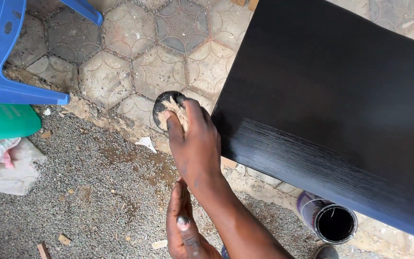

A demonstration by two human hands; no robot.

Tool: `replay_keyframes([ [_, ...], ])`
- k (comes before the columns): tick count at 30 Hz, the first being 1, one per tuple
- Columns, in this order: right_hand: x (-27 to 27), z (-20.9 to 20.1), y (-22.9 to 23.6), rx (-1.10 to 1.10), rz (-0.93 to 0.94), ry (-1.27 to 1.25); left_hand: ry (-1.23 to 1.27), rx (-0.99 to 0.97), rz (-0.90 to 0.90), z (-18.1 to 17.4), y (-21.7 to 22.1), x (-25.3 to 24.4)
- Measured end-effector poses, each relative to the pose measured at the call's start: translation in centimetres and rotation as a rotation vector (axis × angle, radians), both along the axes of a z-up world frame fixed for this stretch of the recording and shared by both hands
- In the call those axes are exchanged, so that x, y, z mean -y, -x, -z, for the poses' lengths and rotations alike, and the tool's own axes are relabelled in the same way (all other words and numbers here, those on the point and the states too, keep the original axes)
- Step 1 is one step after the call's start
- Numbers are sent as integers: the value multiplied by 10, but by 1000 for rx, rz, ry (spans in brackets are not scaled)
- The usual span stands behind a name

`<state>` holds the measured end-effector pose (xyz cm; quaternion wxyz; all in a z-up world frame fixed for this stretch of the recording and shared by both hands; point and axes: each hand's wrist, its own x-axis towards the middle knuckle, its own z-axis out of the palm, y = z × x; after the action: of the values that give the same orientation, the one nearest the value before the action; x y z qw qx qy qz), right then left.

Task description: Applying black stain to a large wooden furniture panel using a cloth.

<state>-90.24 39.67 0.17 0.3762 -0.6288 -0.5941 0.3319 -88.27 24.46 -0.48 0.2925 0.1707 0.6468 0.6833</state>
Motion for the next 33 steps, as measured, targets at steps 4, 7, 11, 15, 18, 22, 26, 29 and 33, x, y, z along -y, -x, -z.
replay_keyframes([
  [4, 64, 3, -42, -129, -42, -37, 16, 33, 60, 55, 5, 55],
  [7, 125, 23, -97, -183, -76, 247, 181, -96, 241, 96, -1, 102],
  [11, 200, 60, -191, -6, 60, 925, 308, -282, 372, 109, -46, 129],
  [15, 284, 121, -307, 203, 129, 939, 576, -225, 349, 86, -113, 135],
  [18, 316, 132, -367, 227, 163, 840, 657, 40, 500, 92, -154, 157],
  [22, 348, 194, -454, 317, 177, 959, 705, 78, 593, 119, -228, 194],
  [26, 366, 289, -523, 381, 250, 864, 702, 156, 675, 204, -301, 233],
  [29, 362, 340, -543, 239, 311, 883, 816, 180, 789, 265, -340, 244],
  [33, 351, 416, -557, 136, 346, 912, 951, 411, 742, 308, -367, 250],
])
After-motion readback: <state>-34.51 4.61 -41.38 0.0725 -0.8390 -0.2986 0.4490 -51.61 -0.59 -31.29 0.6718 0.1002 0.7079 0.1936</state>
